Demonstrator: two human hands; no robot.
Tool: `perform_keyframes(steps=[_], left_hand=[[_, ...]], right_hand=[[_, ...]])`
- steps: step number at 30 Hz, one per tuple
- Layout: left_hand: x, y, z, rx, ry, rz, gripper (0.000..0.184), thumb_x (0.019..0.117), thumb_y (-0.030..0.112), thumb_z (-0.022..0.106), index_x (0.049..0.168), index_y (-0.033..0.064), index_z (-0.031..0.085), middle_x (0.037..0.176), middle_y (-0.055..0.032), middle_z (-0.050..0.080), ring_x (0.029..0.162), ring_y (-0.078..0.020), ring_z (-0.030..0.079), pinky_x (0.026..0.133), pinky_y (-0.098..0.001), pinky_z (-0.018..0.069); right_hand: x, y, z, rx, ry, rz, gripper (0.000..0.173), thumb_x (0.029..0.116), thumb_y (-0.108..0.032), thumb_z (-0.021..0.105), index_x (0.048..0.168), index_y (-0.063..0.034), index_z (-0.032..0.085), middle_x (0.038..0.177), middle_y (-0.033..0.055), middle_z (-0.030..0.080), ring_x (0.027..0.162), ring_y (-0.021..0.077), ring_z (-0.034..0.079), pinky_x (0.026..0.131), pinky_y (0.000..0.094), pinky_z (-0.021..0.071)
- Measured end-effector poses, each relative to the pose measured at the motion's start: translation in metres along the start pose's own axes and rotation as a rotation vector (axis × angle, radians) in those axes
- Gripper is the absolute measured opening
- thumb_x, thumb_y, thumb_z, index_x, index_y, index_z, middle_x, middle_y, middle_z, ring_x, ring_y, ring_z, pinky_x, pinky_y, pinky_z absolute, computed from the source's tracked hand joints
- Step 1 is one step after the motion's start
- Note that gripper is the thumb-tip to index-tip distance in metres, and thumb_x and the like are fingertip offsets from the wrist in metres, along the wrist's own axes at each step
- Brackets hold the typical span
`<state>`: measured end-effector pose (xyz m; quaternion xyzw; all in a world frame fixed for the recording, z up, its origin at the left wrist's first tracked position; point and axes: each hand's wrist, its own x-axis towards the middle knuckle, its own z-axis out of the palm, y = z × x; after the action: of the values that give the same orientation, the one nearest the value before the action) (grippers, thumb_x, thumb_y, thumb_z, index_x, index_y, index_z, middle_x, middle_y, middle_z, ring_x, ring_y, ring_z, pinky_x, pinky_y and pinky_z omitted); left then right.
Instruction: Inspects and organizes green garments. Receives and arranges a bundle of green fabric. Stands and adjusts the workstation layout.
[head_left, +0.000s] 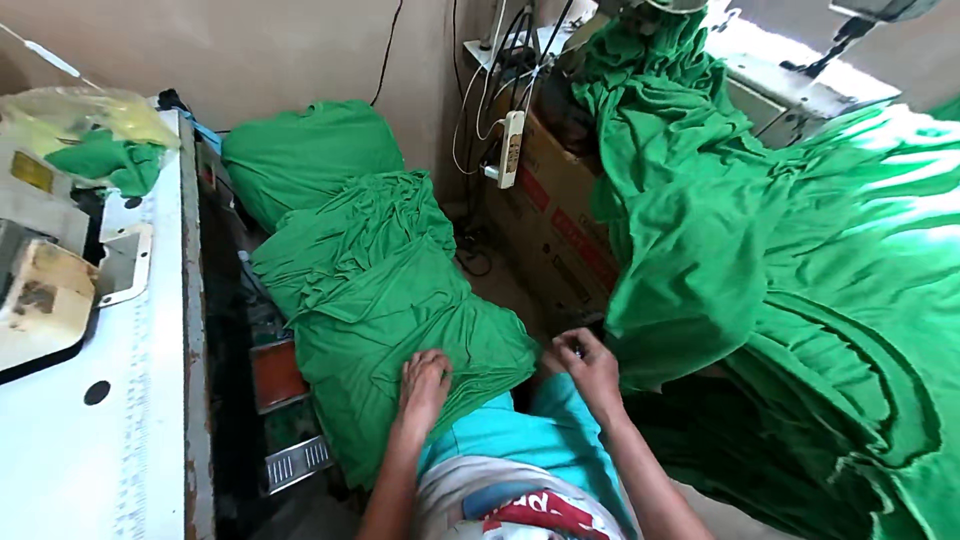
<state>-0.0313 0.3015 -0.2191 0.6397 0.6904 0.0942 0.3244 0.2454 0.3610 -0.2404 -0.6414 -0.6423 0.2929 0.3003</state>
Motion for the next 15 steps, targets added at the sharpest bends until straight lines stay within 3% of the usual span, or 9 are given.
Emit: perform_keyframes(steps=[2,4,6,10,13,15], left_hand=[[0.002,-0.004,0.000,-0.045,0.051,-0.004,0.024,0.1037,0.018,0.057,0.115,0.0040,0.073,0.132,-0.0123,0.066,0.132,-0.0296,0.054,0.113,-0.0509,0.0362],[0.005,-0.006,0.001,-0.119,0.128,-0.021,0.027,0.1061,0.019,0.053,0.117,0.0022,0.070,0.119,-0.0142,0.070,0.120,-0.0288,0.063,0.110,-0.0507,0.0399],[0.008,-0.007,0.003,-0.203,0.203,-0.047,0.027,0.1075,0.017,0.049,0.120,0.0004,0.066,0.111,-0.0166,0.071,0.109,-0.0300,0.067,0.103,-0.0509,0.0470],[0.015,-0.012,0.009,-0.303,0.247,-0.062,0.028,0.1082,0.016,0.047,0.124,-0.0012,0.062,0.113,-0.0190,0.068,0.111,-0.0331,0.064,0.104,-0.0547,0.0436],[0.021,-0.014,0.016,-0.279,0.227,-0.065,0.028,0.1074,0.017,0.049,0.122,0.0001,0.065,0.115,-0.0174,0.069,0.114,-0.0330,0.063,0.107,-0.0556,0.0402],[0.022,-0.009,0.017,-0.160,0.190,-0.101,0.026,0.1062,0.021,0.053,0.121,0.0054,0.068,0.120,-0.0139,0.069,0.121,-0.0314,0.059,0.113,-0.0558,0.0326]], right_hand=[[-0.004,-0.005,0.017,0.047,-0.172,-0.166,0.024,0.0970,-0.020,0.068,0.109,-0.0003,0.073,0.111,0.0152,0.071,0.100,0.0258,0.069,0.089,0.0478,0.0566],[-0.006,-0.012,0.033,0.062,-0.349,-0.254,0.033,0.0935,-0.030,0.073,0.116,-0.0061,0.074,0.123,0.0113,0.069,0.111,0.0217,0.067,0.096,0.0447,0.0547],[-0.005,-0.017,0.043,-0.007,-0.452,-0.279,0.037,0.0943,-0.030,0.072,0.124,-0.0077,0.072,0.130,0.0112,0.067,0.117,0.0236,0.066,0.100,0.0465,0.0530],[0.002,-0.019,0.049,0.078,-0.376,-0.206,0.023,0.1002,-0.013,0.062,0.114,0.0014,0.072,0.113,0.0159,0.072,0.104,0.0237,0.069,0.096,0.0423,0.0544],[0.014,-0.011,0.052,0.303,-0.304,-0.085,0.017,0.0974,-0.010,0.064,0.108,0.0031,0.067,0.098,0.0100,0.069,0.089,0.0122,0.064,0.084,0.0300,0.0538],[0.020,-0.002,0.057,0.321,-0.327,0.004,0.020,0.0953,-0.009,0.068,0.110,0.0046,0.064,0.099,0.0121,0.067,0.090,0.0148,0.064,0.084,0.0329,0.0537]])
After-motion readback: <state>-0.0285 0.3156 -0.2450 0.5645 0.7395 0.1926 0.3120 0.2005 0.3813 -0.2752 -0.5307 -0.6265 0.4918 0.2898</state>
